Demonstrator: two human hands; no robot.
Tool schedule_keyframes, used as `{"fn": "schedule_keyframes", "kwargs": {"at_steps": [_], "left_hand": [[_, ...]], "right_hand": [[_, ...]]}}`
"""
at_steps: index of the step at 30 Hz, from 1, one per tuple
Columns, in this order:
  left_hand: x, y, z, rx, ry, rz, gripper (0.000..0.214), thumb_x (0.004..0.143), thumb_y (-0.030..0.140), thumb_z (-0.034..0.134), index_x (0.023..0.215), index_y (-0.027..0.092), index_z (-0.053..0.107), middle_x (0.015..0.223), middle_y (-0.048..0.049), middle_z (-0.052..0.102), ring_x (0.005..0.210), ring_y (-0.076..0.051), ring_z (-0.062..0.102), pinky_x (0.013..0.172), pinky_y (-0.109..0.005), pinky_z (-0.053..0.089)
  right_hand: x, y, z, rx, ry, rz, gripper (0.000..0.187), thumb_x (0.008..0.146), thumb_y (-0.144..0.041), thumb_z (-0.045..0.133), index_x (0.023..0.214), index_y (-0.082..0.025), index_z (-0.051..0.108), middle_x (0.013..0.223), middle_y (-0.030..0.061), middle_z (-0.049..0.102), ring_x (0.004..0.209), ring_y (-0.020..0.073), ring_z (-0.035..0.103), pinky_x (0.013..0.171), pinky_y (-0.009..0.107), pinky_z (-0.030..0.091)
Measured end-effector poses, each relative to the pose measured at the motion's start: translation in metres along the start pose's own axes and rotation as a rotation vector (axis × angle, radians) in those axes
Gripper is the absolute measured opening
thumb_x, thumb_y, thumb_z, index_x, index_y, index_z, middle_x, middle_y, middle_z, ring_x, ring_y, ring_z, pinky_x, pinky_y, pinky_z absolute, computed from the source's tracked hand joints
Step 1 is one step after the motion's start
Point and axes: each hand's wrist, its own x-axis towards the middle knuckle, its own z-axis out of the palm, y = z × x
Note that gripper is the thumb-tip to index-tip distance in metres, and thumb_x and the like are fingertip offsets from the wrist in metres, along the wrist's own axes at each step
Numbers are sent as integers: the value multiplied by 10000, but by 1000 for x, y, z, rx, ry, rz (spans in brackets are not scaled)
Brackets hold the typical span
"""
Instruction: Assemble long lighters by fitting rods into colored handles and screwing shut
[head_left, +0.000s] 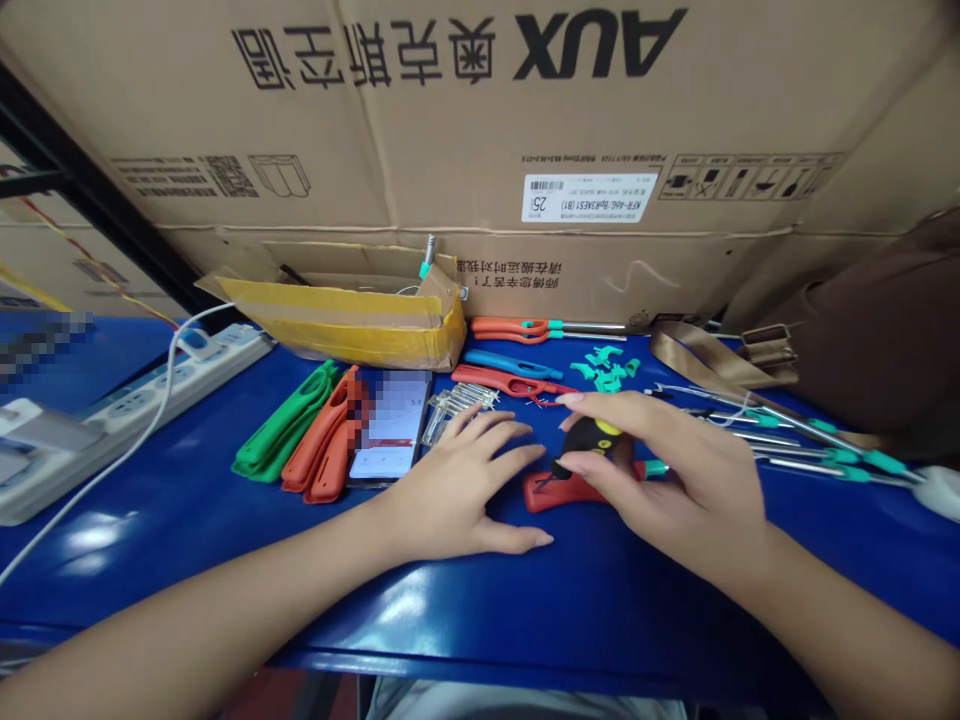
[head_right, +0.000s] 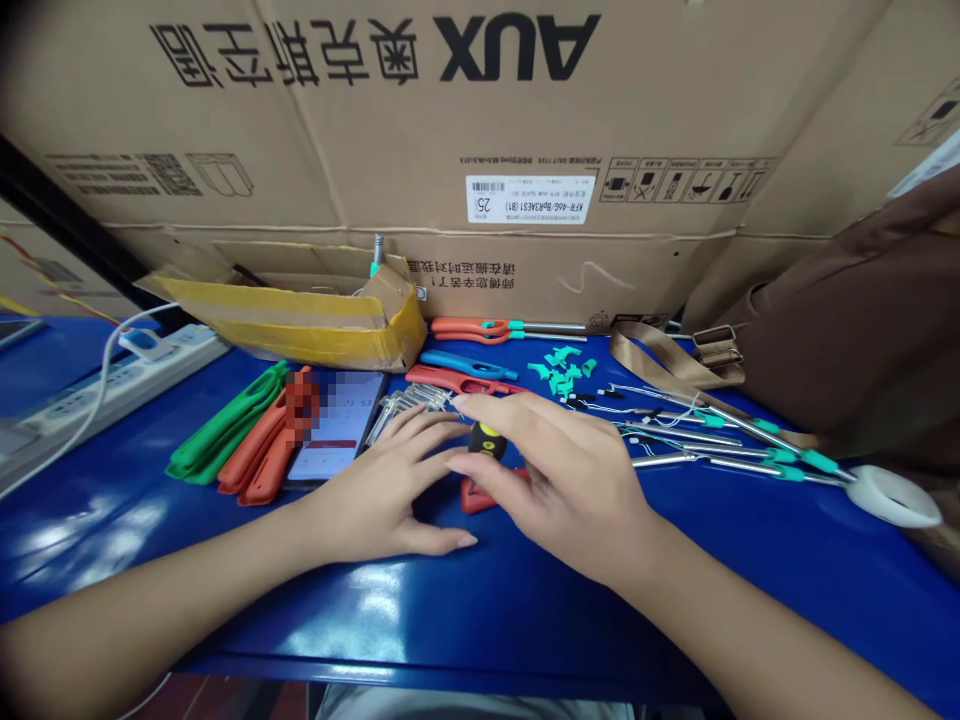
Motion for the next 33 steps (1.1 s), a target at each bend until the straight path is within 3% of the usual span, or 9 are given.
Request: {"fn": "schedule_keyframes", "kwargs": {"at_steps": [6, 10, 16, 18, 21, 24, 29, 31, 33], "left_hand": [[2, 2, 5, -74, -2, 59, 304, 995, 433, 632, 1209, 224, 680, 1242, -84, 666, 1284, -274, 528, 1136, -458, 361], [1, 3, 8, -119, -13, 38, 282, 997, 408, 636, 1194, 210, 677, 1113, -75, 675, 1158, -255, 569, 1054, -427, 420], [1, 6, 12, -133, -16, 17, 231, 1011, 402, 613, 1102, 204, 689, 1061, -77, 649, 1077, -253, 579, 963, -410, 438], [2, 7, 11, -136, -29, 11, 251, 1010, 402, 616, 1139, 197, 681, 1060, -77, 643, 1081, -254, 579, 963, -409, 434], [2, 7, 9, -133, -45, 7, 297, 1011, 402, 615, 1211, 189, 662, 1072, -79, 644, 1090, -256, 581, 978, -417, 426], [2, 7, 10, -143, -37, -6, 291, 1007, 403, 622, 1204, 195, 671, 1070, -74, 647, 1082, -254, 585, 957, -410, 433], [2, 7, 13, -163, -16, -17, 222, 994, 394, 643, 1101, 207, 696, 1036, -63, 641, 1055, -249, 585, 937, -401, 431], [3, 7, 12, -163, -20, -23, 228, 994, 405, 642, 1085, 203, 696, 1025, -63, 637, 1052, -250, 580, 937, -401, 428], [3, 8, 11, -161, -31, -22, 256, 999, 410, 635, 1128, 195, 684, 1041, -66, 638, 1067, -252, 576, 953, -407, 420]], "right_hand": [[0, 2, -5, 88, -84, -19, 414, 988, -175, 545, 1400, -212, 557, 1195, 72, 766, 1051, 206, 745, 923, 321, 604], [0, 3, -3, 117, -136, -27, 371, 986, -160, 536, 1344, -250, 573, 1140, 45, 765, 967, 185, 747, 853, 296, 609], [0, 0, 4, 72, -27, -19, 225, 934, -268, 721, 1138, -254, 628, 879, 3, 742, 720, 153, 702, 679, 251, 585], [0, 1, 3, 88, -36, -10, 243, 959, -249, 671, 1196, -245, 616, 977, 33, 752, 841, 175, 727, 745, 269, 595], [0, 5, 0, 181, -146, 10, 424, 987, -185, 557, 1407, -231, 527, 1239, 84, 722, 1085, 206, 714, 887, 314, 593], [0, 6, -1, 201, -196, -5, 462, 977, -161, 547, 1426, -269, 520, 1226, 60, 729, 1025, 193, 730, 866, 309, 597], [0, 3, 5, 90, -67, -12, 281, 924, -237, 709, 1191, -268, 629, 988, 15, 749, 836, 165, 726, 742, 258, 597], [0, 3, 4, 81, -89, -11, 313, 940, -245, 692, 1242, -261, 611, 1028, 27, 749, 871, 171, 726, 764, 262, 601], [0, 4, 1, 144, -168, 5, 424, 982, -222, 607, 1397, -254, 529, 1201, 63, 724, 935, 174, 726, 807, 276, 607]]}}
